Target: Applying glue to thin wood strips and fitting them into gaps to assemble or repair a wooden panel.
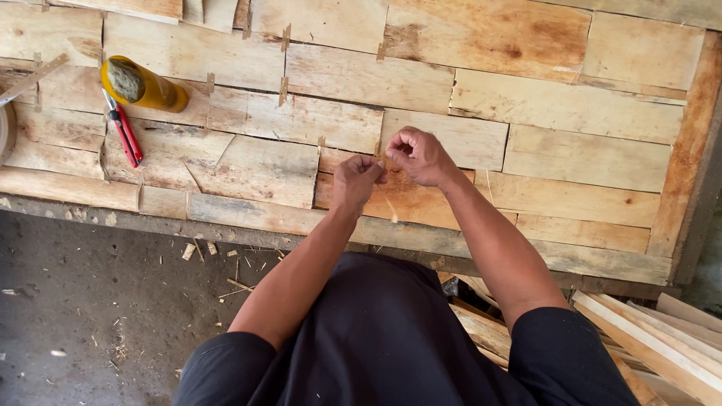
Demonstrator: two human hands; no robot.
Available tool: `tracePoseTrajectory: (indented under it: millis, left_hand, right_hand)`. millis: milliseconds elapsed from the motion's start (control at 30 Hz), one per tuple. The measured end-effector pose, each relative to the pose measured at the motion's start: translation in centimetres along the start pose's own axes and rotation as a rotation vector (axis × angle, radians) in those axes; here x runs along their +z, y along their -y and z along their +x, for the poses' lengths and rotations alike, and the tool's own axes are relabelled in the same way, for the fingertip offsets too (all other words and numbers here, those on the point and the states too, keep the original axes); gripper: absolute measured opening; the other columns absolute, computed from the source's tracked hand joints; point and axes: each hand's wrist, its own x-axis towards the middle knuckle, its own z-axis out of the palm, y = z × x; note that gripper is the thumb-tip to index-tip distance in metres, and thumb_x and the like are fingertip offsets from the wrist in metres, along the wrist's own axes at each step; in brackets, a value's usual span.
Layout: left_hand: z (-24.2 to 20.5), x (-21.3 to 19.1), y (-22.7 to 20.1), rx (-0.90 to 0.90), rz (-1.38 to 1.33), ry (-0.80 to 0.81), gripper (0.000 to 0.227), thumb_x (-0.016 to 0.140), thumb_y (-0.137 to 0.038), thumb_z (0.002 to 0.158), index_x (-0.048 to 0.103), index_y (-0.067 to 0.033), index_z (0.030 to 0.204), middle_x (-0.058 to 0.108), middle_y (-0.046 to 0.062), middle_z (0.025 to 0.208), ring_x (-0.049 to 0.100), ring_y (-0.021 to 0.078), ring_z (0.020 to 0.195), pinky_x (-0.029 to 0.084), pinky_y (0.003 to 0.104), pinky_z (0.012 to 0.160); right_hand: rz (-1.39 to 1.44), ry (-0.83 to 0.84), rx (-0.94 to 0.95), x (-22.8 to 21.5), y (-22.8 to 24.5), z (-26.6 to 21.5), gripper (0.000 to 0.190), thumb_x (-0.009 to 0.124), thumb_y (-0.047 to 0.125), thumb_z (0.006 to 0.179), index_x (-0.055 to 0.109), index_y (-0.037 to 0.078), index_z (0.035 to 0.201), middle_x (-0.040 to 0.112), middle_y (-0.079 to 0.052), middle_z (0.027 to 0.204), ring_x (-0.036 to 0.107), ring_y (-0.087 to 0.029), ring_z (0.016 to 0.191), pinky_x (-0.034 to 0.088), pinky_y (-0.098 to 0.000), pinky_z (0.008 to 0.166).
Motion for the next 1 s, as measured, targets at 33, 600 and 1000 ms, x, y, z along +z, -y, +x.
tracePoseTrajectory:
  millis: [33,600,1000]
  left_hand:
    - [0.8,0.2,0.3,-0.002,-0.003,-0.003,0.012,0.073,-0.007,0.093,0.07,0.0047,0.094,0.072,0.008,0.08,0.068,0.0129,0.064,0.059,0.025,0.061]
    - [11.8,4.4,-2.3,-0.276,0.017,-0.361,0.02,0.079,-0.009,0.084,0.071,0.0037,0.072,0.071,0.011,0.064,0.07,0.0164,0.056,0.056,0.028,0.053]
    - [11.5,4.2,-3.6,-0.277,0.361,-0.359,0.02,0.081,-0.011,0.079,0.079,-0.0031,0.097,0.078,0.007,0.071,0.071,0.0091,0.063,0.055,0.025,0.062]
  right_hand:
    - [-0.001,0.004,0.001,-0.1,0.0,0.4,0.014,0.074,0.016,0.095,0.068,0.003,0.092,0.068,-0.004,0.088,0.066,-0.013,0.08,0.057,-0.0303,0.073]
    - [-0.401,-0.156,0.05,-1.0,-5.1,11.3,0.008,0.075,0.015,0.088,0.075,0.008,0.086,0.068,-0.011,0.09,0.069,-0.025,0.078,0.056,-0.0387,0.072]
    - [-0.402,-0.081,0.16,-2.0,-4.7,12.6,0.008,0.075,0.016,0.09,0.073,0.008,0.089,0.074,-0.01,0.089,0.071,-0.025,0.08,0.055,-0.0397,0.074]
